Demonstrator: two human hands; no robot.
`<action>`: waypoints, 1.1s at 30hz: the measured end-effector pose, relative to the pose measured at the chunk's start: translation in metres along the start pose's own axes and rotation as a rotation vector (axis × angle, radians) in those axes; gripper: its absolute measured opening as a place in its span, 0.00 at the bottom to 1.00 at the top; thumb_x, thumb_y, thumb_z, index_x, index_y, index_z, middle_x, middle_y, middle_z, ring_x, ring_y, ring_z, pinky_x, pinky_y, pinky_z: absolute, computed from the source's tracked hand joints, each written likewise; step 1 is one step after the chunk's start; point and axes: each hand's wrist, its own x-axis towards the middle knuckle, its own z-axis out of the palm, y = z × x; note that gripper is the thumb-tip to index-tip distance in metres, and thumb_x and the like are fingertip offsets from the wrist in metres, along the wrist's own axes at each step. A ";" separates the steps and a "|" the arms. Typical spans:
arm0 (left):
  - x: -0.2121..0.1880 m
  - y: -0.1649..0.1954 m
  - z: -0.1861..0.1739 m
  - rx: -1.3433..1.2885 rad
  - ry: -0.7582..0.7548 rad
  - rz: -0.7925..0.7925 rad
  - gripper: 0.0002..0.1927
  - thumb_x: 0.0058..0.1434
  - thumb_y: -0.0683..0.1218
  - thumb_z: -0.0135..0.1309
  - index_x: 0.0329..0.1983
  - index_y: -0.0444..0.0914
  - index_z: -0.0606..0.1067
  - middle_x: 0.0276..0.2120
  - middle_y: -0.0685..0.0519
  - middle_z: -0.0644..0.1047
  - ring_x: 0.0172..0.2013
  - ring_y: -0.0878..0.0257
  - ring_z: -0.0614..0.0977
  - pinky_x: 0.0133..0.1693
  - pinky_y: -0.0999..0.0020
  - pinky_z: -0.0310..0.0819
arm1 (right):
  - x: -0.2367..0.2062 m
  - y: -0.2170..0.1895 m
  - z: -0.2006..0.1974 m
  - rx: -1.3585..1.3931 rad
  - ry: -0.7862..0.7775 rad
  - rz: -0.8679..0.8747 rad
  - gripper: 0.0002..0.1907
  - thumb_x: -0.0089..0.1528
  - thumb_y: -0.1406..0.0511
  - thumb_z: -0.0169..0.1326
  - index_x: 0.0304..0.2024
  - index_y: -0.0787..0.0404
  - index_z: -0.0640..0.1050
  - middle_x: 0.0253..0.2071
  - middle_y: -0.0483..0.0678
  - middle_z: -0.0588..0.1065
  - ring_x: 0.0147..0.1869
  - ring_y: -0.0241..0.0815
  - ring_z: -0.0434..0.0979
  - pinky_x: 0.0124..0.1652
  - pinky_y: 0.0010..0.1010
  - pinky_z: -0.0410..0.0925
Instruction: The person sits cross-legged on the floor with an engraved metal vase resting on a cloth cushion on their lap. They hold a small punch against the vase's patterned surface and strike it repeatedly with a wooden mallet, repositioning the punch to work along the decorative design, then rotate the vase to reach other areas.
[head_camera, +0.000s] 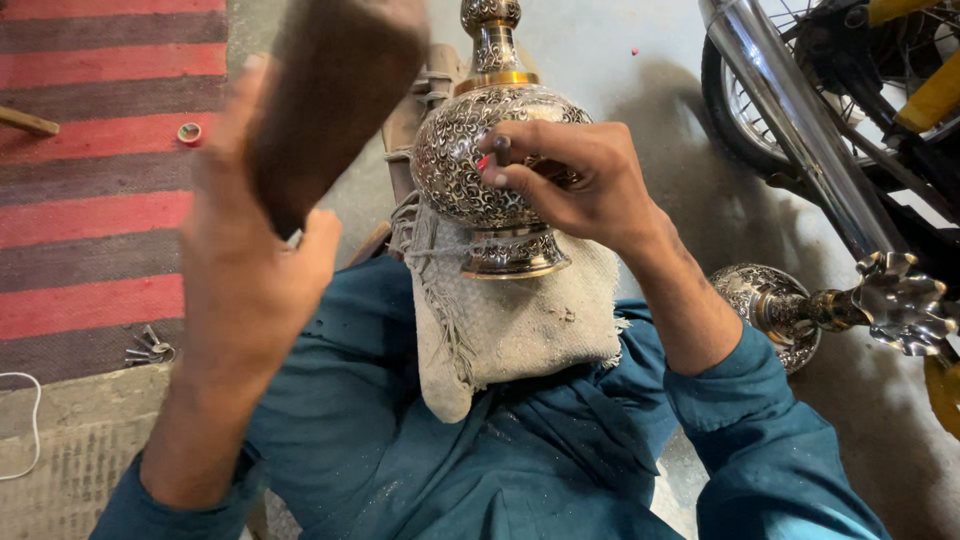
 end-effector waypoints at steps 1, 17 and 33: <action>0.000 0.000 0.001 -0.014 -0.007 -0.005 0.35 0.65 0.38 0.59 0.73 0.49 0.61 0.50 0.47 0.72 0.52 0.53 0.78 0.54 0.54 0.76 | 0.001 -0.001 0.000 -0.002 -0.005 0.010 0.13 0.66 0.72 0.62 0.54 0.66 0.80 0.41 0.50 0.83 0.41 0.37 0.86 0.41 0.26 0.77; -0.064 -0.005 0.038 -0.370 -0.058 -0.372 0.33 0.62 0.37 0.58 0.69 0.41 0.61 0.45 0.43 0.79 0.41 0.51 0.86 0.43 0.59 0.78 | 0.022 -0.009 -0.014 0.025 -0.147 0.041 0.16 0.70 0.68 0.62 0.60 0.63 0.78 0.43 0.48 0.83 0.46 0.35 0.85 0.45 0.24 0.78; -0.042 -0.007 0.025 -0.042 0.047 -0.073 0.38 0.57 0.33 0.55 0.72 0.41 0.60 0.59 0.38 0.77 0.56 0.37 0.81 0.54 0.49 0.77 | 0.022 0.001 -0.018 -0.002 -0.174 -0.046 0.17 0.66 0.66 0.66 0.55 0.64 0.80 0.41 0.46 0.83 0.39 0.32 0.83 0.37 0.24 0.75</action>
